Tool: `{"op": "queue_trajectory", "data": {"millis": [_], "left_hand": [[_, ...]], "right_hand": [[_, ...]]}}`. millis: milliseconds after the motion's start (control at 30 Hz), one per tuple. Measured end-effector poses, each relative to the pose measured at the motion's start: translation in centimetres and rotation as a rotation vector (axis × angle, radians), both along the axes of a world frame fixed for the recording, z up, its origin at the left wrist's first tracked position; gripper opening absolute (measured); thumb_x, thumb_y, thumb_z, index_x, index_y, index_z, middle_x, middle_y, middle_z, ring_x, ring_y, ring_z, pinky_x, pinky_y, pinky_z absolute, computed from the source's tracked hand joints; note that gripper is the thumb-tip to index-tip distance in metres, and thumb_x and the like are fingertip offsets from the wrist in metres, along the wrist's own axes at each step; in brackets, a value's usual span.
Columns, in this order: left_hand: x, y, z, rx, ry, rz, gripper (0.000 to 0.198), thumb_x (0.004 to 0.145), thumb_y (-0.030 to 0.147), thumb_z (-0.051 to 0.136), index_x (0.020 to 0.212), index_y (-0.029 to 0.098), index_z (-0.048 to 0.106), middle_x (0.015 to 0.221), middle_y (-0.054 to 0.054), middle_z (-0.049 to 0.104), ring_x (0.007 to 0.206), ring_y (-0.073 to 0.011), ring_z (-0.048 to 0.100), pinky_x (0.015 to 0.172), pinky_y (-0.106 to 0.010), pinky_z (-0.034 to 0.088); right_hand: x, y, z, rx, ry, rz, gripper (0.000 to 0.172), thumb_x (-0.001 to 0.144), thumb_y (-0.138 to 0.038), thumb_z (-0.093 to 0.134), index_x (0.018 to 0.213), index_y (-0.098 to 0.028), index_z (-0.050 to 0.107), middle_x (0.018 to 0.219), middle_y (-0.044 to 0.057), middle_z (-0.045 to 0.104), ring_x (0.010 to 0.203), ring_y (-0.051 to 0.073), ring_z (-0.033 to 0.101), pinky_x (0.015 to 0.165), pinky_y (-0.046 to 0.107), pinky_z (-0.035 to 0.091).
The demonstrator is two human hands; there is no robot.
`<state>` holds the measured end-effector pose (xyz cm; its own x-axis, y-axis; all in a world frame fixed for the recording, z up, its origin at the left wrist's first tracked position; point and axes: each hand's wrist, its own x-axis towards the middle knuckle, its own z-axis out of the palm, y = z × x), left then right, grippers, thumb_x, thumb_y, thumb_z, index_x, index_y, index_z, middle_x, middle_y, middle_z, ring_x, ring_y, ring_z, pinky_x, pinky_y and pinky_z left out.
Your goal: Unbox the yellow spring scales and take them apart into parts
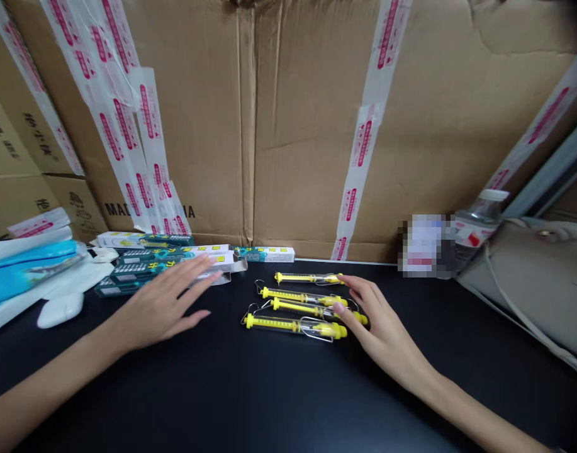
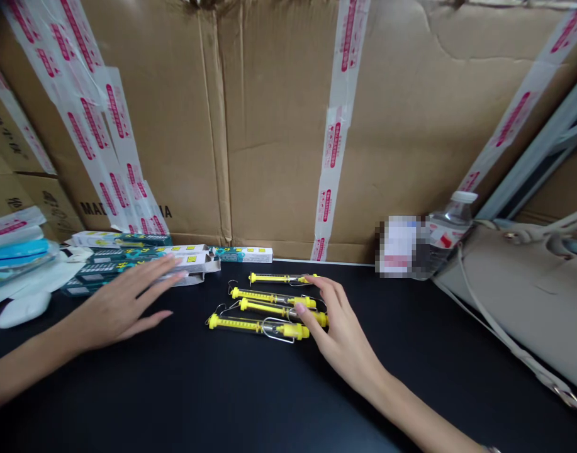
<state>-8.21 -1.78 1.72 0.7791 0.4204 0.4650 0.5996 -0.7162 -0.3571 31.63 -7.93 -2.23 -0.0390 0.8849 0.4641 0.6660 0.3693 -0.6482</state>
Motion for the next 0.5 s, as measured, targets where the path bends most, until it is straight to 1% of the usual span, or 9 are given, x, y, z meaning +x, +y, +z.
{"op": "queue_trajectory", "data": {"millis": [67,167,267,300,367,433,500], "left_hand": [[1.6,-1.2,-0.5,-0.116,-0.014,-0.053,0.066,0.101,0.037,0.05,0.159,0.025,0.022,0.162,-0.01,0.034,0.146,-0.0315,0.038,0.119,-0.049,0.036],[3.8,-3.1,-1.1,-0.3,-0.067,0.011,0.066,0.104,0.04,0.043,0.161,0.025,0.014,0.165,-0.008,0.027,0.148,-0.0288,0.034,0.119,-0.047,0.038],[5.2,-4.2,-1.3,-0.459,-0.031,0.037,0.068,0.104,0.044,0.042,0.161,0.029,0.007,0.166,-0.006,0.02,0.147,-0.0258,0.036,0.115,-0.042,0.044],[5.4,-4.3,-1.4,-0.494,-0.013,0.041,0.068,0.105,0.045,0.041,0.161,0.031,0.006,0.166,-0.004,0.019,0.147,-0.0251,0.036,0.114,-0.04,0.045],[5.6,-4.3,-1.4,-0.532,0.012,0.045,0.067,0.105,0.044,0.041,0.16,0.034,0.004,0.165,-0.002,0.02,0.147,-0.0243,0.035,0.114,-0.04,0.045],[5.6,-4.1,-1.5,-0.547,0.018,0.042,0.066,0.105,0.042,0.041,0.16,0.035,0.003,0.164,-0.001,0.021,0.148,-0.0242,0.032,0.114,-0.04,0.045],[5.5,-3.9,-1.6,-0.56,0.011,0.033,0.067,0.105,0.042,0.041,0.159,0.034,0.003,0.164,-0.001,0.022,0.148,-0.0241,0.031,0.115,-0.041,0.044]], "right_hand": [[0.1,0.1,-0.2,-0.028,0.028,-0.071,0.045,0.1,-0.053,0.044,0.137,-0.028,0.048,0.139,0.011,0.051,0.133,0.03,0.049,0.117,0.054,0.038],[0.0,0.1,-0.5,-0.096,0.084,-0.129,0.049,0.1,-0.057,0.041,0.139,-0.028,0.047,0.141,0.012,0.05,0.134,0.031,0.049,0.116,0.056,0.036],[-0.4,0.2,-0.8,-0.139,0.124,-0.085,0.052,0.1,-0.058,0.04,0.142,-0.028,0.043,0.147,0.012,0.044,0.14,0.03,0.043,0.119,0.055,0.032],[-0.6,0.2,-0.9,-0.15,0.146,-0.065,0.051,0.1,-0.058,0.039,0.143,-0.028,0.043,0.148,0.012,0.043,0.141,0.029,0.043,0.119,0.054,0.032],[-0.6,0.3,-1.0,-0.156,0.189,-0.043,0.048,0.101,-0.056,0.038,0.141,-0.029,0.043,0.148,0.011,0.045,0.14,0.028,0.046,0.116,0.05,0.038],[-0.4,0.5,-0.9,-0.098,0.167,-0.054,0.043,0.103,-0.051,0.039,0.139,-0.03,0.045,0.145,0.011,0.049,0.137,0.027,0.05,0.112,0.048,0.044],[-0.1,1.0,-0.4,0.025,0.044,-0.068,0.038,0.104,-0.044,0.04,0.138,-0.029,0.045,0.142,0.012,0.052,0.134,0.028,0.052,0.109,0.048,0.046]]}}
